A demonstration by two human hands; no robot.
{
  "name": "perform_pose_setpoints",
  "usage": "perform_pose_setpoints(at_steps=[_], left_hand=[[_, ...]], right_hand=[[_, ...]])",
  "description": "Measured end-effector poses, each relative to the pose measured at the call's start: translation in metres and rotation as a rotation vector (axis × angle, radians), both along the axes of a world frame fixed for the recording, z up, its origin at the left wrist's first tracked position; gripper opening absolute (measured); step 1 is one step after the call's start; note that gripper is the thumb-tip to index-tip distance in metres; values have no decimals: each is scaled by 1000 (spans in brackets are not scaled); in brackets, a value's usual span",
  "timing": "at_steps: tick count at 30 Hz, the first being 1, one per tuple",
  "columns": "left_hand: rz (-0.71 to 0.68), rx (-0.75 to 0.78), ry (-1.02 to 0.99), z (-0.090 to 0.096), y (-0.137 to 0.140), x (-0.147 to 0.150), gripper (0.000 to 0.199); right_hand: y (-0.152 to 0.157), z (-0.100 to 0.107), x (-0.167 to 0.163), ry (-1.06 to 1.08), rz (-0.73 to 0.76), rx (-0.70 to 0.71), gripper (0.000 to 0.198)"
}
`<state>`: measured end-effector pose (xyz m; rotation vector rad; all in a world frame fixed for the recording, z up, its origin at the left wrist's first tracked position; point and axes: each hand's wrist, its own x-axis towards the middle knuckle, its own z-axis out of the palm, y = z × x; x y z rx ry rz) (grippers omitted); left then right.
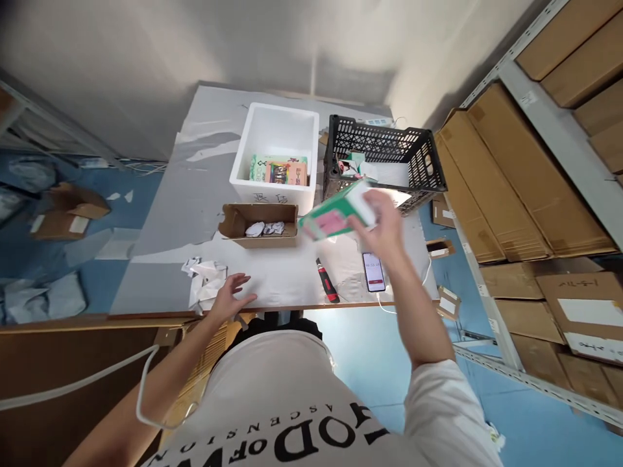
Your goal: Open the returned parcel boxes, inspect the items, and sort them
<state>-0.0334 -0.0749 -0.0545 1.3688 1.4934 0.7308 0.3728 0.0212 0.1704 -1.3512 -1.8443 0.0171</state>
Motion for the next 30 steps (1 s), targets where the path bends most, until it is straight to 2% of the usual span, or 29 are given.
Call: perform_pose_setpoints(at_steps=[3,5,6,8,11,14,17,20,25,30], left_hand=[[59,-28,9,-2,-12,-2,68],[74,-59,28,0,-18,0,66],[72,-73,46,2,-20,1,65],[50,-89,98,7,-25,2,59],[20,-114,172,14,-34,2,51],[60,-142,200,14,-49,-1,52],[83,-165,230,10,-66,-7,51],[49,-200,290,10,-81,-14,50],[-7,-209,338,14,-90,-23,48],[-82,-224,349,13,-82,-17,47]], right_hand=[[52,49,69,30,-354,168,47],[95,60,101,3,-576,123,49],[116,58,112,9,-674,60,49],[153,40,125,11,-811,-78,46],[190,-7,127,17,-932,-262,43],[207,-56,121,19,-929,-443,47],[212,-86,120,26,-924,-543,47],[214,-89,130,21,-938,-615,47],[217,-77,142,-204,-775,-654,58],[215,-95,122,-202,-720,-860,55]])
